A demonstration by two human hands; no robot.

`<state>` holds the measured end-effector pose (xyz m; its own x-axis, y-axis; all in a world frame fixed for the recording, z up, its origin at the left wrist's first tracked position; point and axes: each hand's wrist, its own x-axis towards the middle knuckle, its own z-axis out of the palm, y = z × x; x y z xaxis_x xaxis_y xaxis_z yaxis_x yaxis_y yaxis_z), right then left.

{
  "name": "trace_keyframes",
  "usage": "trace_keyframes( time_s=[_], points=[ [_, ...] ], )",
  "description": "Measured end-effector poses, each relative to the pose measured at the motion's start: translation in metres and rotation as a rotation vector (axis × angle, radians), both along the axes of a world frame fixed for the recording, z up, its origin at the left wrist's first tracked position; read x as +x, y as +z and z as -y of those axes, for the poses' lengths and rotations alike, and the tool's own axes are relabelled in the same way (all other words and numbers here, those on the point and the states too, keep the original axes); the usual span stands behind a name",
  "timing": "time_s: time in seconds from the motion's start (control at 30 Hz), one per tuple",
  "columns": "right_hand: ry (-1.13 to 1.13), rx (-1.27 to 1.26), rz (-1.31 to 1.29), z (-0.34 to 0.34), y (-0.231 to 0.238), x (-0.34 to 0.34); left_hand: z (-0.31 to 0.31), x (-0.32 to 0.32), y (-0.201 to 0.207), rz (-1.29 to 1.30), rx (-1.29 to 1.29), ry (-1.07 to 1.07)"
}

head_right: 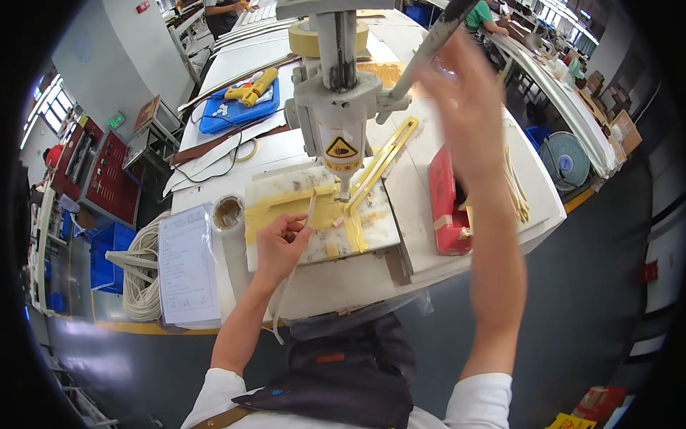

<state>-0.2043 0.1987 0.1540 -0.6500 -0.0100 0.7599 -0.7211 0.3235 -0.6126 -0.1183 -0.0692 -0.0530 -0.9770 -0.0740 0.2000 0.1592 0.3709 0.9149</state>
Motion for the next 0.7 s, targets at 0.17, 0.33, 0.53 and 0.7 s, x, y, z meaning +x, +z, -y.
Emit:
trace_keyframes(
  time_s=[0.17,0.33,0.53,0.7],
  points=[
    [-0.183,0.700,0.343,0.016,-0.160,0.020,0.000,-0.002,-0.001,0.011,0.014,-0.035],
    [-0.027,0.810,0.202,0.034,-0.201,0.013,0.006,0.000,-0.007,0.051,0.047,-0.035],
    [-0.043,0.711,0.083,0.020,-0.194,0.016,0.002,-0.005,-0.012,0.011,0.065,-0.025],
    [0.001,0.509,-0.190,0.007,-0.167,0.058,0.005,-0.004,-0.013,0.035,0.154,-0.027]
  ],
)
